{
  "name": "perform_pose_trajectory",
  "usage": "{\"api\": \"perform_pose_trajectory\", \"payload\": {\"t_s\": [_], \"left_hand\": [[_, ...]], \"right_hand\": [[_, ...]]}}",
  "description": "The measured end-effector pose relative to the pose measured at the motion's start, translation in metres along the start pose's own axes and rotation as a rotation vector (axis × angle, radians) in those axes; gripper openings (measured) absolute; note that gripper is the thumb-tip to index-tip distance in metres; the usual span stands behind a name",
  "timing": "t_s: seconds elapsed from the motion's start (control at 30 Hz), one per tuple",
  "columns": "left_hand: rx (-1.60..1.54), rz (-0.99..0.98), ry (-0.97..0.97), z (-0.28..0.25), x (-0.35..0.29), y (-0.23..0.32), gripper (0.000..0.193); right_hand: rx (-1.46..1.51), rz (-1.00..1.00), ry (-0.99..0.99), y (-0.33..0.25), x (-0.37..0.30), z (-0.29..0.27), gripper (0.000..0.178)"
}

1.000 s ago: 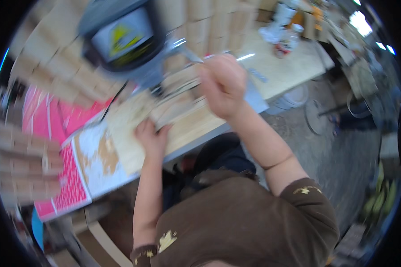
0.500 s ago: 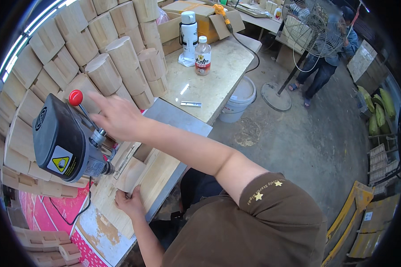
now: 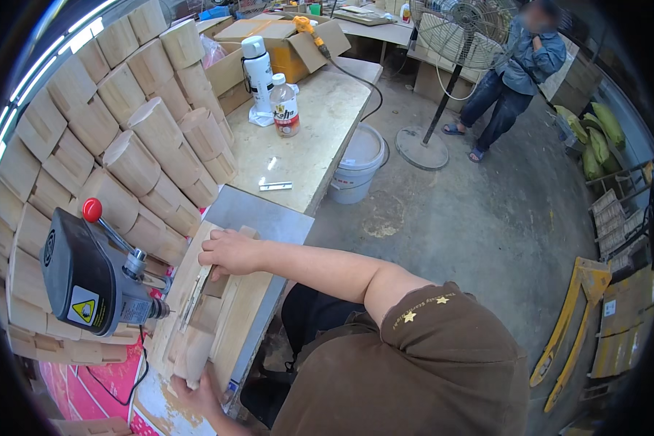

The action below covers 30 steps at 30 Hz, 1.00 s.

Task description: Drilling holes into cylindrical wooden blocks using a drill press.

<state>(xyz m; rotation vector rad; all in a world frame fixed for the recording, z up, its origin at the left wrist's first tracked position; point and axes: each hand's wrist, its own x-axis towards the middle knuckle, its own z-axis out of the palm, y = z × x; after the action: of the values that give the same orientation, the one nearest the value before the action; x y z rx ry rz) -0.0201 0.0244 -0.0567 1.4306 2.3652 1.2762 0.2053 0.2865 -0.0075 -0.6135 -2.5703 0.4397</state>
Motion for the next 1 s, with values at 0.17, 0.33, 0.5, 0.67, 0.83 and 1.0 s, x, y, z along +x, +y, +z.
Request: {"api": "perform_pose_trajectory", "payload": {"t_s": [0.17,0.33,0.5,0.67,0.83,1.0], "left_hand": [[-0.3,-0.184,0.043,-0.068,-0.031,0.004,0.041],[-0.45,-0.443,0.131,-0.085,-0.03,0.03,0.027],[-0.657,-0.708,0.188,-0.057,-0.031,0.046,0.035],[-0.787,-0.78,0.185,-0.04,-0.019,0.053,0.043],[-0.728,-0.81,0.127,-0.025,-0.006,0.045,0.046],[-0.796,-0.732,-0.018,0.0,0.003,0.068,0.048]], "right_hand": [[0.157,-0.217,0.08,-0.007,0.005,0.017,0.025],[-0.046,0.029,-0.177,-0.008,-0.011,-0.007,0.032],[0.033,-0.117,-0.042,-0.028,-0.017,-0.007,0.028],[0.014,-0.126,-0.045,-0.032,-0.016,-0.004,0.03],[0.02,-0.111,-0.036,-0.033,-0.02,-0.003,0.031],[0.02,-0.085,-0.026,-0.04,-0.021,0.0,0.033]]}}
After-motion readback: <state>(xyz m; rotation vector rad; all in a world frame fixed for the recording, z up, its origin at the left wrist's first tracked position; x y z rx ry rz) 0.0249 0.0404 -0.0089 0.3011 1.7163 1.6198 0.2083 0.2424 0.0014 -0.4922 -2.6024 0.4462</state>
